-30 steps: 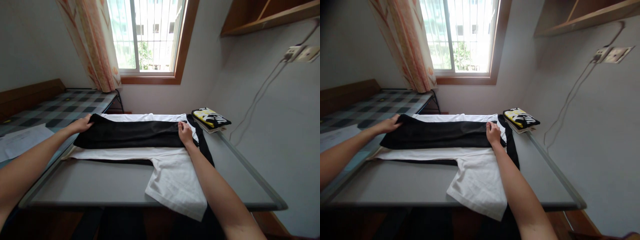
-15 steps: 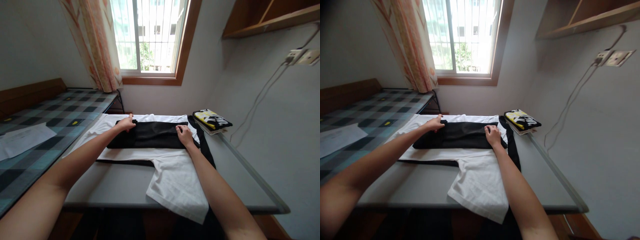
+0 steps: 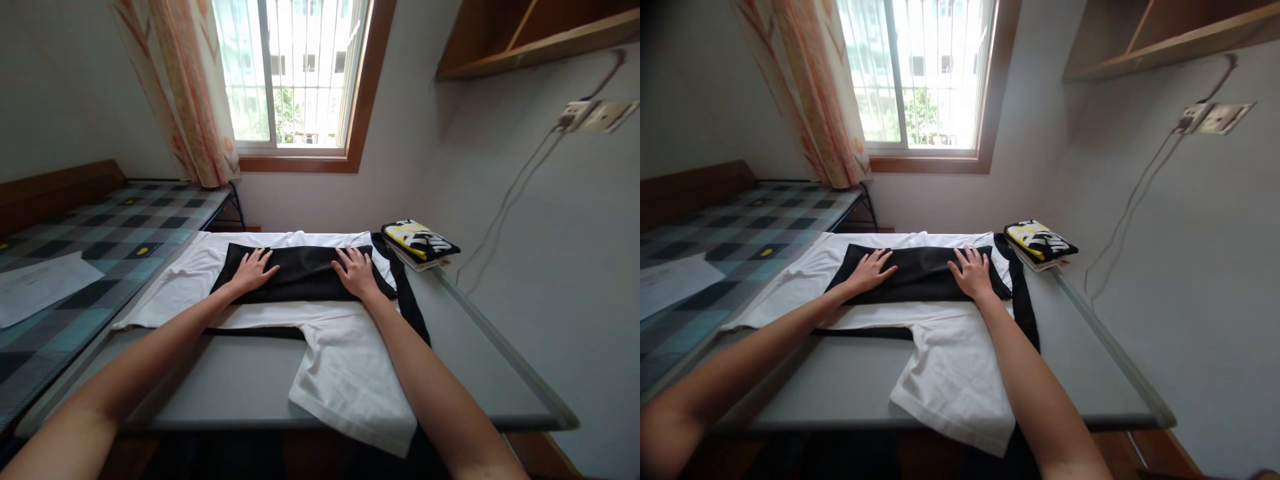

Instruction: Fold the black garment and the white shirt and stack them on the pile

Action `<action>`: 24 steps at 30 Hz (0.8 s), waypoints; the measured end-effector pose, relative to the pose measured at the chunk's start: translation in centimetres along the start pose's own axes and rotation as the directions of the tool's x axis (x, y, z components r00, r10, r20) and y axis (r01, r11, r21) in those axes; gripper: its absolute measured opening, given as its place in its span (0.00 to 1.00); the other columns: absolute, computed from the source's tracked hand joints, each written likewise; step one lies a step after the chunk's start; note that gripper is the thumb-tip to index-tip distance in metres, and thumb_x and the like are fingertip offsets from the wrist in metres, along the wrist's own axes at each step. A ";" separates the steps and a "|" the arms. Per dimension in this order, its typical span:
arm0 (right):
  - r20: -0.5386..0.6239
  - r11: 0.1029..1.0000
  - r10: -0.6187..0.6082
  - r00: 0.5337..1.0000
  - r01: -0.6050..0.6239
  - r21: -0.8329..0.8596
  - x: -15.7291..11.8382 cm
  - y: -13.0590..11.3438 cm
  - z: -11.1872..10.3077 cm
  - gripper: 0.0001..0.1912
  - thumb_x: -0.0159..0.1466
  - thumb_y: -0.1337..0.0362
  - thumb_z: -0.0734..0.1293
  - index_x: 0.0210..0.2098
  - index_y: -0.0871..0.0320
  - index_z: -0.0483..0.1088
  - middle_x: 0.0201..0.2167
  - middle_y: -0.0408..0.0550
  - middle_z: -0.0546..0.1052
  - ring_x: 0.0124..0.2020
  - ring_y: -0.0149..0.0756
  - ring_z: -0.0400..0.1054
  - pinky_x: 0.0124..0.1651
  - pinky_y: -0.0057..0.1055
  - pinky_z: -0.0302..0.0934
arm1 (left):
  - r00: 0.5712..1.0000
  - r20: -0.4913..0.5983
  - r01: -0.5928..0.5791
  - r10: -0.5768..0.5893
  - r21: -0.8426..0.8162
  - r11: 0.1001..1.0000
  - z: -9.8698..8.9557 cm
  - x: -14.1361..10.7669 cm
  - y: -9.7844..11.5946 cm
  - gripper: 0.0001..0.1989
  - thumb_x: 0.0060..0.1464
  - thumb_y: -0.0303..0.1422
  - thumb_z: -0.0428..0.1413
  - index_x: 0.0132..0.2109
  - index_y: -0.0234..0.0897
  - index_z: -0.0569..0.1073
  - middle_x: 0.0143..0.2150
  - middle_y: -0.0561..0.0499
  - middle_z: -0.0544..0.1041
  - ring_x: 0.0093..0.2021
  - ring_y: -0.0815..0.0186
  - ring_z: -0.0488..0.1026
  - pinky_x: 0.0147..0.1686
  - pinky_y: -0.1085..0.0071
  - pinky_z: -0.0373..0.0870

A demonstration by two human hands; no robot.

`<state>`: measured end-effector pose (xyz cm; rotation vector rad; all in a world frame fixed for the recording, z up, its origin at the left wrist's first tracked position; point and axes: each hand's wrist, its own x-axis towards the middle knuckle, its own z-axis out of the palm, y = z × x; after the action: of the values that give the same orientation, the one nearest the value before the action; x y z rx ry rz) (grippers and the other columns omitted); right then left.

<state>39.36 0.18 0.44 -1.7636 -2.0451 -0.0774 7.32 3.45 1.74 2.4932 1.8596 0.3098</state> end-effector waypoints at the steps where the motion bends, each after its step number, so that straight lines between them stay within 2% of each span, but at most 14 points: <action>1: 0.072 1.000 0.004 0.997 -0.002 -0.025 0.0 -0.2 0.2 0.30 0.74 0.46 0.54 0.70 0.52 0.63 0.72 0.54 0.60 0.73 0.53 0.50 0.72 0.56 0.41 | 1.000 0.009 0.011 -0.011 0.002 1.000 0.5 0.0 0.3 0.34 0.68 0.50 0.43 0.72 0.35 0.58 0.74 0.39 0.58 0.75 0.50 0.53 0.71 0.50 0.49; 4: 0.202 0.998 0.020 0.979 -0.007 -0.065 -0.1 -0.3 0.8 0.32 0.74 0.43 0.53 0.70 0.50 0.62 0.73 0.53 0.59 0.74 0.54 0.49 0.72 0.56 0.40 | 0.999 0.027 0.041 -0.041 0.005 0.999 1.0 0.3 1.3 0.35 0.68 0.50 0.42 0.73 0.34 0.57 0.75 0.38 0.55 0.75 0.49 0.50 0.72 0.48 0.47; 7: 0.187 0.999 0.004 0.982 0.002 -0.033 0.1 -0.2 1.2 0.31 0.73 0.42 0.54 0.69 0.48 0.64 0.71 0.54 0.63 0.73 0.53 0.50 0.71 0.57 0.40 | 0.997 0.042 0.062 -0.062 0.014 0.998 0.8 0.7 2.0 0.33 0.68 0.48 0.44 0.73 0.34 0.59 0.75 0.38 0.55 0.76 0.48 0.49 0.72 0.48 0.46; 9: 0.131 1.000 -0.006 0.991 0.004 0.017 0.3 -0.1 1.0 0.29 0.73 0.44 0.55 0.67 0.47 0.66 0.67 0.54 0.69 0.70 0.52 0.57 0.70 0.55 0.44 | 0.998 0.015 0.055 -0.054 -0.001 0.999 0.8 0.6 2.0 0.32 0.68 0.47 0.44 0.71 0.34 0.61 0.75 0.38 0.56 0.75 0.47 0.51 0.71 0.47 0.48; 10: 0.086 0.999 0.008 0.996 -0.011 0.033 0.4 0.0 0.6 0.28 0.73 0.45 0.56 0.65 0.49 0.68 0.65 0.55 0.71 0.66 0.52 0.61 0.68 0.53 0.47 | 0.999 -0.028 0.040 -0.041 -0.017 0.999 0.8 0.4 1.9 0.31 0.68 0.47 0.44 0.71 0.35 0.63 0.74 0.38 0.58 0.74 0.48 0.53 0.71 0.48 0.50; 12: -0.028 0.994 0.107 0.994 -0.106 0.026 0.6 0.3 -0.5 0.26 0.73 0.49 0.57 0.62 0.54 0.72 0.59 0.59 0.75 0.59 0.52 0.67 0.63 0.50 0.54 | 0.983 -0.186 -0.012 0.002 -0.053 0.999 0.7 -0.3 1.8 0.28 0.69 0.45 0.44 0.67 0.35 0.67 0.72 0.38 0.62 0.72 0.49 0.59 0.69 0.50 0.56; 14: -0.143 0.957 0.280 0.949 -0.288 -0.033 0.6 1.0 -1.9 0.25 0.72 0.52 0.57 0.58 0.59 0.74 0.56 0.64 0.75 0.56 0.56 0.67 0.59 0.50 0.57 | 0.933 -0.355 -0.082 0.055 -0.062 0.995 0.7 -1.0 1.8 0.24 0.70 0.43 0.43 0.62 0.37 0.72 0.67 0.39 0.69 0.66 0.51 0.66 0.65 0.53 0.62; 16: -0.183 0.896 0.418 0.890 -0.437 -0.080 0.5 1.9 -3.0 0.25 0.72 0.53 0.59 0.58 0.62 0.74 0.55 0.66 0.74 0.57 0.58 0.66 0.58 0.51 0.57 | 0.898 -0.425 -0.141 0.112 -0.039 0.989 0.6 -1.6 2.0 0.21 0.70 0.41 0.43 0.55 0.38 0.76 0.59 0.41 0.75 0.58 0.53 0.72 0.60 0.55 0.66; 18: -0.113 0.843 0.514 0.850 -0.525 -0.115 0.3 2.8 -3.5 0.28 0.71 0.49 0.59 0.57 0.63 0.75 0.55 0.68 0.73 0.57 0.60 0.66 0.58 0.52 0.57 | 0.907 -0.397 -0.165 0.144 -0.019 0.986 0.6 -1.7 2.1 0.18 0.68 0.40 0.45 0.49 0.39 0.78 0.53 0.42 0.78 0.53 0.53 0.74 0.55 0.55 0.68; 20: -0.021 0.826 0.549 0.835 -0.546 -0.142 0.2 3.3 -3.6 0.29 0.71 0.46 0.59 0.56 0.62 0.76 0.56 0.68 0.72 0.58 0.61 0.66 0.59 0.53 0.57 | 0.926 -0.348 -0.165 0.147 -0.022 0.986 0.7 -1.6 2.2 0.16 0.67 0.39 0.48 0.47 0.38 0.78 0.52 0.42 0.78 0.52 0.52 0.74 0.53 0.55 0.69; 24: 0.026 0.849 0.518 0.855 -0.511 -0.138 0.2 3.5 -2.9 0.27 0.70 0.48 0.62 0.59 0.59 0.74 0.58 0.66 0.71 0.61 0.60 0.65 0.61 0.54 0.57 | 0.938 -0.311 -0.178 0.154 -0.049 0.983 1.1 -1.2 2.2 0.15 0.66 0.38 0.48 0.48 0.38 0.78 0.52 0.42 0.78 0.52 0.52 0.74 0.53 0.54 0.68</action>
<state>43.51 0.10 2.35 -2.3642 -1.5607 0.0136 9.25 1.78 0.77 2.6805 1.6867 0.7990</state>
